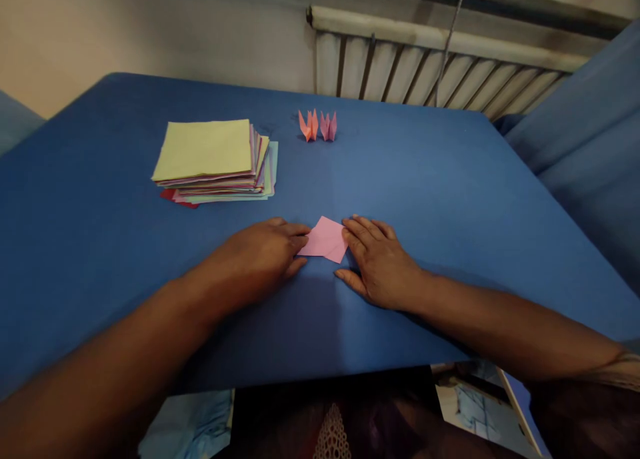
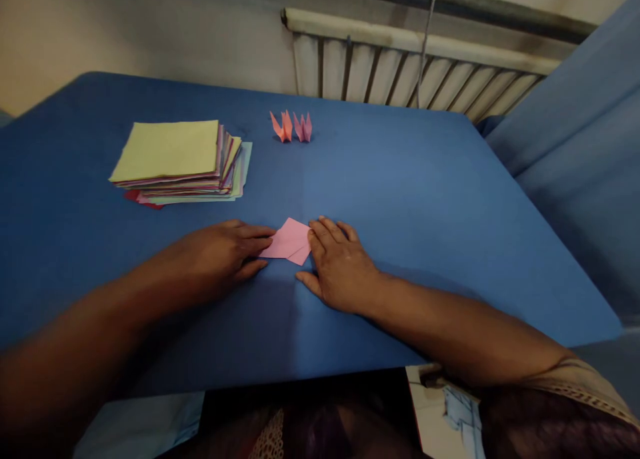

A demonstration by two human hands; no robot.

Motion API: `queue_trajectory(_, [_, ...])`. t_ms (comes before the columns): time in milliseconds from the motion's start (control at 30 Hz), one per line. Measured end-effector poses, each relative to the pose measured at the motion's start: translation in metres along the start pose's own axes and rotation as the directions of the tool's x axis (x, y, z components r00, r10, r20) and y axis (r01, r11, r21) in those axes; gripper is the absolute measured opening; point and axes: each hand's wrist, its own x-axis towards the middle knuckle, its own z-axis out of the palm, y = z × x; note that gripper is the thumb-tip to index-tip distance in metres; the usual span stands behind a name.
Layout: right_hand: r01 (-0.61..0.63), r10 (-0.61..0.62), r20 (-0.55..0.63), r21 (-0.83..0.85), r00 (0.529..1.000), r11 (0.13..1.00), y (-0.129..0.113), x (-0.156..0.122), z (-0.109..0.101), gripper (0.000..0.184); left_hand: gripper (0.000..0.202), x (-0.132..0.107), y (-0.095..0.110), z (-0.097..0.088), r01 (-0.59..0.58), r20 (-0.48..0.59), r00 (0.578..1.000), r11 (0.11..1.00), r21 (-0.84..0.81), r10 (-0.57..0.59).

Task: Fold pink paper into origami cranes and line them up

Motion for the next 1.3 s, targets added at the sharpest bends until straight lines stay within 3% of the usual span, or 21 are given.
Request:
queue_trajectory(133, [0.012,-0.011,-0.015,0.012,1.000,1.000,0.002,0.001,0.000,0.067,0.025,0.003,0.005,-0.003,0.028,-0.004,1.000,0.999,0.017,-0.028])
queue_trajectory(333, [0.069,-0.063,-0.073,0.079,0.995,0.995,0.013,0.005,0.003,0.059,0.024,0.012,0.016,0.005,-0.038,-0.059,0.998,0.998,-0.047,0.035])
queue_trajectory(533, [0.163,-0.153,-0.095,0.115,0.984,0.980,0.030,0.014,0.001,0.050,0.026,0.015,0.029,0.004,-0.019,0.028,1.000,0.988,0.153,0.015])
queue_trajectory(733, [0.229,-0.223,-0.064,0.098,0.973,0.969,0.033,0.023,-0.006,0.056,0.025,0.017,0.034,0.005,0.012,-0.005,1.000,0.984,0.180,-0.012])
queue_trajectory(833, [0.218,-0.204,-0.115,0.129,0.972,0.967,0.035,0.028,-0.002,0.046,0.024,0.018,0.030,0.005,0.104,-0.070,0.993,0.984,0.147,-0.095])
queue_trajectory(900, [0.197,-0.172,-0.155,0.163,0.973,0.967,0.037,0.032,0.003,0.031,0.024,0.019,0.027,0.003,0.175,-0.108,0.980,0.980,0.090,-0.165])
queue_trajectory(1033, [0.154,-0.088,-0.225,0.297,0.970,0.942,0.040,0.044,0.013,0.015,0.024,0.019,0.018,0.001,0.251,-0.151,0.951,0.958,-0.137,-0.271])
queue_trajectory(1100, [0.097,0.021,-0.247,0.457,0.969,0.884,0.038,0.048,0.014,0.015,0.025,0.019,0.013,0.003,0.258,-0.190,0.927,0.917,-0.305,-0.324])
queue_trajectory(1167, [0.023,0.166,-0.216,0.672,0.962,0.740,0.033,0.050,0.013,0.017,0.029,0.021,0.008,0.005,0.247,-0.210,0.893,0.823,-0.512,-0.398])
queue_trajectory(1233, [-0.019,0.257,-0.134,0.856,0.957,0.516,0.029,0.050,0.011,0.020,0.030,0.023,0.006,0.007,0.218,-0.169,0.859,0.645,-0.733,-0.483])
queue_trajectory(1300, [-0.039,0.268,-0.045,0.953,0.962,0.301,0.027,0.049,0.007,0.024,0.030,0.025,0.005,0.009,0.183,-0.073,0.838,0.405,-0.896,-0.540])
